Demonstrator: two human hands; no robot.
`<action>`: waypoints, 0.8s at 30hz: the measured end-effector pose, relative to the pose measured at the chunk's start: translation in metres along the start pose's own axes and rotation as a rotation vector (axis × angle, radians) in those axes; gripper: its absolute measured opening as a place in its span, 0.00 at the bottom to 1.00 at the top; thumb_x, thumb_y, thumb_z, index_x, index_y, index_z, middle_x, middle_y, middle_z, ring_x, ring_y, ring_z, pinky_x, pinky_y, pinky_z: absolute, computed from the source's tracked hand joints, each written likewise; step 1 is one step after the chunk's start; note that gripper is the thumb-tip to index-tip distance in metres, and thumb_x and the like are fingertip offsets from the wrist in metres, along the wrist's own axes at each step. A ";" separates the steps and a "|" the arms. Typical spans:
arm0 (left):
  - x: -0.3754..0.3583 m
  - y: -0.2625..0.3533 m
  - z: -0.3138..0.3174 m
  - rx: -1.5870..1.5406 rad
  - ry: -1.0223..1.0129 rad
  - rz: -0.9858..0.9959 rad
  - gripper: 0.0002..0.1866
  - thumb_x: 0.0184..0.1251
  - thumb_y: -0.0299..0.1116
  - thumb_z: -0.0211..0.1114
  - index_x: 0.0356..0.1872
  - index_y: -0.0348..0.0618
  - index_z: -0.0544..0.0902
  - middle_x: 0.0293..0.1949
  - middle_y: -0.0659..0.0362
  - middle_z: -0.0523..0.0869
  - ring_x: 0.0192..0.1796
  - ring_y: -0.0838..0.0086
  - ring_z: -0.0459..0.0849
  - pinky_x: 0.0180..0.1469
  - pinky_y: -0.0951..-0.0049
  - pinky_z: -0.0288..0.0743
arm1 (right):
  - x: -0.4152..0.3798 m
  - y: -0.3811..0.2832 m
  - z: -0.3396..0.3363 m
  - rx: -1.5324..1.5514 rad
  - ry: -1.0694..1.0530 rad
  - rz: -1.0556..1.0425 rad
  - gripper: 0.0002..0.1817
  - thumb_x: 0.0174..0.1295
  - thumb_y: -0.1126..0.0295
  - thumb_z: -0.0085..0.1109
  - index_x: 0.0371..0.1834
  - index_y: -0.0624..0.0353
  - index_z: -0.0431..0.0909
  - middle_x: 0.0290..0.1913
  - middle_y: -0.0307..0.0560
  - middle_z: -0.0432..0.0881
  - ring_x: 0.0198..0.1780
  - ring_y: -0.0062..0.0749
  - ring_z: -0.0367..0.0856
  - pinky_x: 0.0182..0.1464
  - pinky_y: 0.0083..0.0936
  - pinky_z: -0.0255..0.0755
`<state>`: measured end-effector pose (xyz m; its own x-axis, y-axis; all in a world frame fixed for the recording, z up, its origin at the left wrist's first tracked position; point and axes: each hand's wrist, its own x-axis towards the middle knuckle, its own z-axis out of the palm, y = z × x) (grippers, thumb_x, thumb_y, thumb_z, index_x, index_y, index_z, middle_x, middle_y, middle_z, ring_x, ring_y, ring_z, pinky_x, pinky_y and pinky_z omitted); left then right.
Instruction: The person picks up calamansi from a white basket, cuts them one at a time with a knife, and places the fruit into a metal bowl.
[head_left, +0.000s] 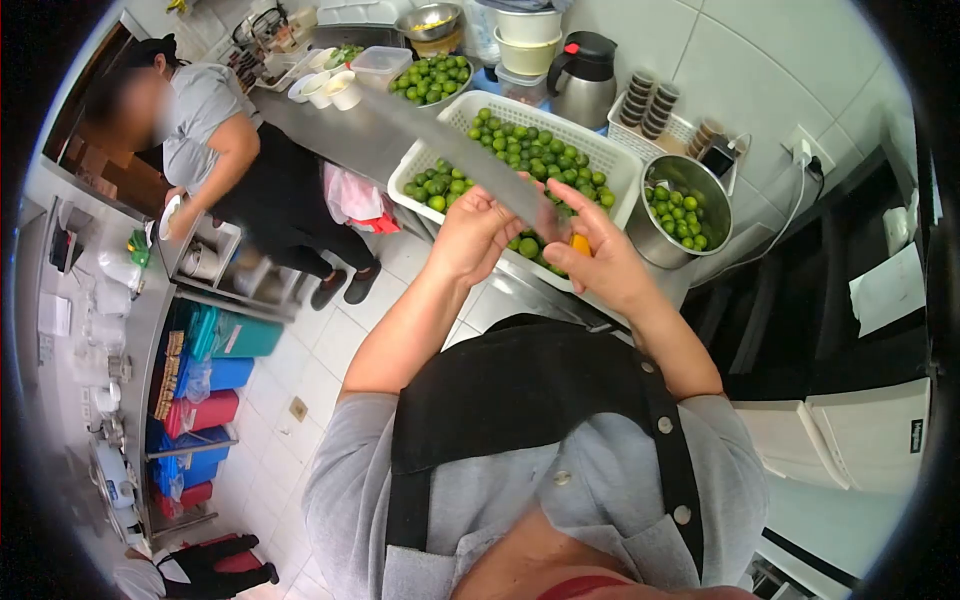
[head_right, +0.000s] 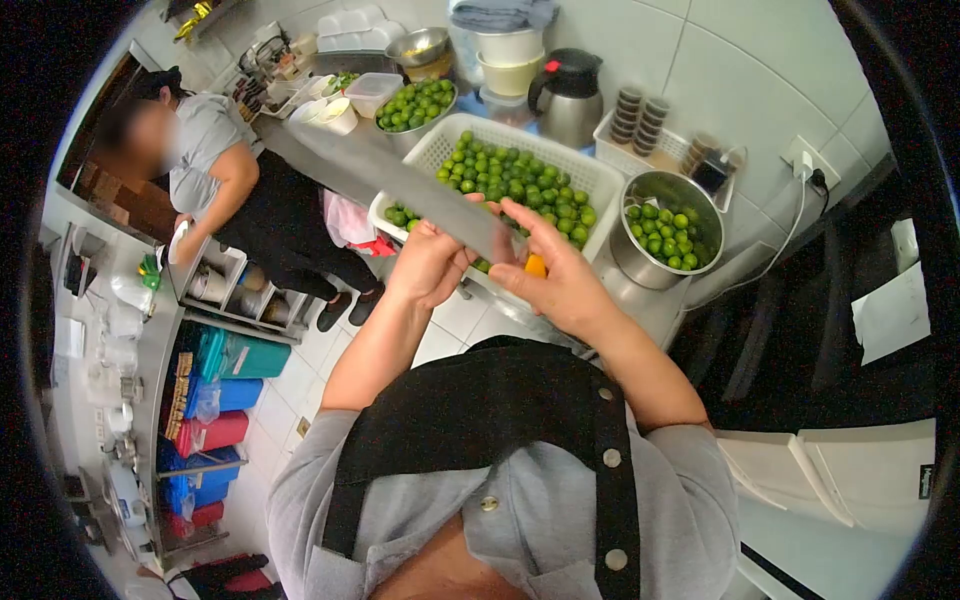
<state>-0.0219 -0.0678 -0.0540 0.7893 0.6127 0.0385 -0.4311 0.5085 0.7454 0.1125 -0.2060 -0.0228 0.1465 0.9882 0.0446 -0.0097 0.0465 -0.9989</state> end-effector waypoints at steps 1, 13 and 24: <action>-0.003 0.002 0.005 0.043 0.022 0.017 0.19 0.63 0.23 0.62 0.56 0.36 0.72 0.45 0.54 0.82 0.46 0.71 0.83 0.50 0.74 0.76 | 0.000 0.002 0.003 -0.043 -0.005 -0.027 0.38 0.59 0.69 0.64 0.72 0.56 0.55 0.35 0.36 0.71 0.28 0.15 0.66 0.30 0.12 0.64; -0.003 -0.015 -0.005 0.092 -0.109 0.084 0.17 0.66 0.27 0.61 0.54 0.36 0.73 0.47 0.54 0.82 0.49 0.72 0.81 0.52 0.73 0.75 | -0.003 0.008 -0.006 -0.037 0.038 -0.014 0.34 0.61 0.67 0.62 0.71 0.55 0.59 0.48 0.41 0.75 0.35 0.17 0.71 0.37 0.15 0.68; 0.001 -0.013 -0.009 0.000 0.005 0.011 0.16 0.65 0.28 0.62 0.53 0.39 0.73 0.48 0.56 0.80 0.52 0.67 0.81 0.55 0.69 0.75 | 0.001 0.016 -0.014 0.018 0.103 0.012 0.40 0.63 0.62 0.60 0.74 0.55 0.49 0.31 0.39 0.73 0.18 0.13 0.63 0.19 0.14 0.60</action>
<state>-0.0192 -0.0682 -0.0692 0.7824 0.6213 0.0434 -0.4396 0.5017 0.7450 0.1262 -0.2062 -0.0385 0.2470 0.9686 0.0293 -0.0296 0.0378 -0.9988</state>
